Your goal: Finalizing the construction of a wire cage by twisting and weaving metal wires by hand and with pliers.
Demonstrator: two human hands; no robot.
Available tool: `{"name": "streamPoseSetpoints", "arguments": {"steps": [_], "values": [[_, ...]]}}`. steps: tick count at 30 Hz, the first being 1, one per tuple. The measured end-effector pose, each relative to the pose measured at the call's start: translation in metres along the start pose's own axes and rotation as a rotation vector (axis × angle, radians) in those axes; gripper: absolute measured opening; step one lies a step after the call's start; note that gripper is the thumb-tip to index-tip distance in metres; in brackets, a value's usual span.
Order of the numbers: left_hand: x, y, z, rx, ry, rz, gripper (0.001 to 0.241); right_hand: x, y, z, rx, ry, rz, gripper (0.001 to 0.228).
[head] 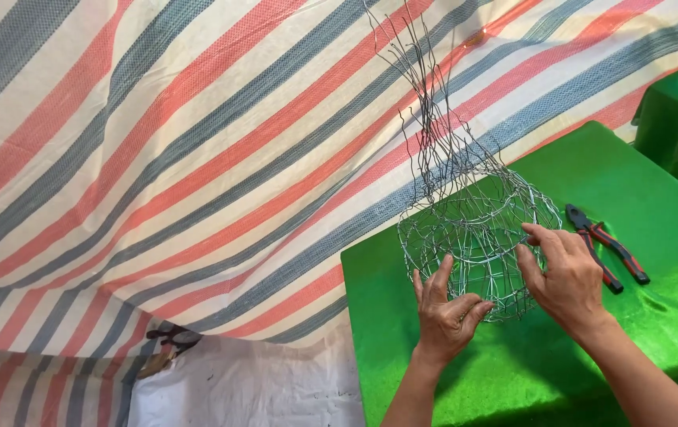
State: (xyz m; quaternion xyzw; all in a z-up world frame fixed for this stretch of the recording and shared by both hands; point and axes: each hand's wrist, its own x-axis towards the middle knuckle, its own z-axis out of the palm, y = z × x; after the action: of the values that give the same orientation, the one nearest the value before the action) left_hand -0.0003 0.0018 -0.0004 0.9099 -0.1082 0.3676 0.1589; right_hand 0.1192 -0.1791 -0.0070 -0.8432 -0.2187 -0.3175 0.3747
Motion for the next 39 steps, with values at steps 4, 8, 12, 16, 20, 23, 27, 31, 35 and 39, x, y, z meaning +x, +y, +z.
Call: {"name": "streamPoseSetpoints", "arguments": {"steps": [4,8,12,16,20,23,27,31,35,39], "values": [[0.001,0.002,-0.002,-0.023,-0.007,-0.01,0.027,0.004,0.0,-0.001,0.045,-0.025,0.042,0.039],[0.0,0.001,-0.001,-0.022,-0.01,-0.006,0.029,0.007,-0.003,-0.006,0.105,-0.052,0.048,0.034],[-0.001,-0.001,-0.001,-0.014,-0.007,0.003,0.03,0.005,-0.007,-0.01,0.163,-0.08,0.072,0.034],[-0.004,-0.003,0.0,-0.019,0.001,0.002,0.028,0.003,-0.008,-0.011,0.181,-0.072,0.046,0.034],[-0.006,-0.004,0.0,-0.023,0.02,0.022,0.026,0.0,-0.007,-0.015,0.256,-0.063,0.024,0.041],[-0.005,-0.006,-0.003,-0.028,0.018,0.024,0.024,-0.006,-0.006,-0.016,0.309,-0.038,0.045,0.058],[-0.003,-0.006,-0.007,-0.031,0.018,0.019,0.024,-0.018,-0.014,-0.018,0.371,-0.152,0.256,0.083],[-0.006,-0.013,-0.007,-0.042,0.067,0.038,0.022,-0.028,-0.007,-0.013,0.389,-0.266,0.414,0.084],[0.003,-0.022,-0.024,-0.286,0.256,0.011,0.03,-0.03,-0.001,-0.01,0.456,-0.266,0.393,0.077],[0.014,-0.061,-0.038,-0.423,0.46,-0.344,0.057,-0.038,0.003,-0.003,0.435,-0.232,0.307,0.071]]}}
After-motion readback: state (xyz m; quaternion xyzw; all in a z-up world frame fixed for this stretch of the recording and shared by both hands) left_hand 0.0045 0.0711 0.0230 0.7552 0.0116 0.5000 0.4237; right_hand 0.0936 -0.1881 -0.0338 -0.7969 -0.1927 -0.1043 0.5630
